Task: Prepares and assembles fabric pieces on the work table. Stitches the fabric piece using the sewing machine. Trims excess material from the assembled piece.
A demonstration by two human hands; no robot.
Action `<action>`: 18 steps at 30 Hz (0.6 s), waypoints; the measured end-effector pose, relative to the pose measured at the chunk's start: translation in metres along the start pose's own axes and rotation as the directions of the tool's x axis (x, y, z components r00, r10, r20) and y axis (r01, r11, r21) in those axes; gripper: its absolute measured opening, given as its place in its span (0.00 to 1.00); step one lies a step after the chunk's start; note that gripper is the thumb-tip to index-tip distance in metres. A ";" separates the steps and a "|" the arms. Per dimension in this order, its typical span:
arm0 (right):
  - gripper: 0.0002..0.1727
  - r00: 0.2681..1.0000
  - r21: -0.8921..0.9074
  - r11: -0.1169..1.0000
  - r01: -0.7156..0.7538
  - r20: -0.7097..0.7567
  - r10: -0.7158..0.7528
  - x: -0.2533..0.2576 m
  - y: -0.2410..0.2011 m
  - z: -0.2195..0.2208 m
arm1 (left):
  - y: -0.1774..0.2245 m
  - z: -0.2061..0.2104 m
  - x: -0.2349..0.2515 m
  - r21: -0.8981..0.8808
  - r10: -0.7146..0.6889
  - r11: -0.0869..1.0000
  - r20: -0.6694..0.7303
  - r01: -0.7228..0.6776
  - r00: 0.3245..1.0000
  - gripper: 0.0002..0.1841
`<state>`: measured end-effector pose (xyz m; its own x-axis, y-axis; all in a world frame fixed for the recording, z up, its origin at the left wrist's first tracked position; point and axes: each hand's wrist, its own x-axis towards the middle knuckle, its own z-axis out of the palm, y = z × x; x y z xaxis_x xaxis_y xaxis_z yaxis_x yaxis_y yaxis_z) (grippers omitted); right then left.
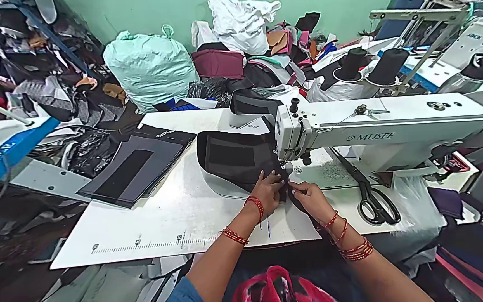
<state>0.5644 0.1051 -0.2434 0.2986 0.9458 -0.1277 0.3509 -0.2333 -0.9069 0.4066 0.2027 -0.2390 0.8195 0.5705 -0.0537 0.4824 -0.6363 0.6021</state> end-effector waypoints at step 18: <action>0.20 0.974 -0.515 0.856 -0.037 0.171 0.145 0.001 -0.036 0.011 | 0.001 -0.003 0.001 -0.003 0.001 1.000 -0.048 -0.001 0.999 0.27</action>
<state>0.5421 0.1168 -0.2148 0.1903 0.9264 -0.3250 0.7468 -0.3514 -0.5646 0.4068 0.2038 -0.2365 0.8044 0.5940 -0.0149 0.4805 -0.6356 0.6043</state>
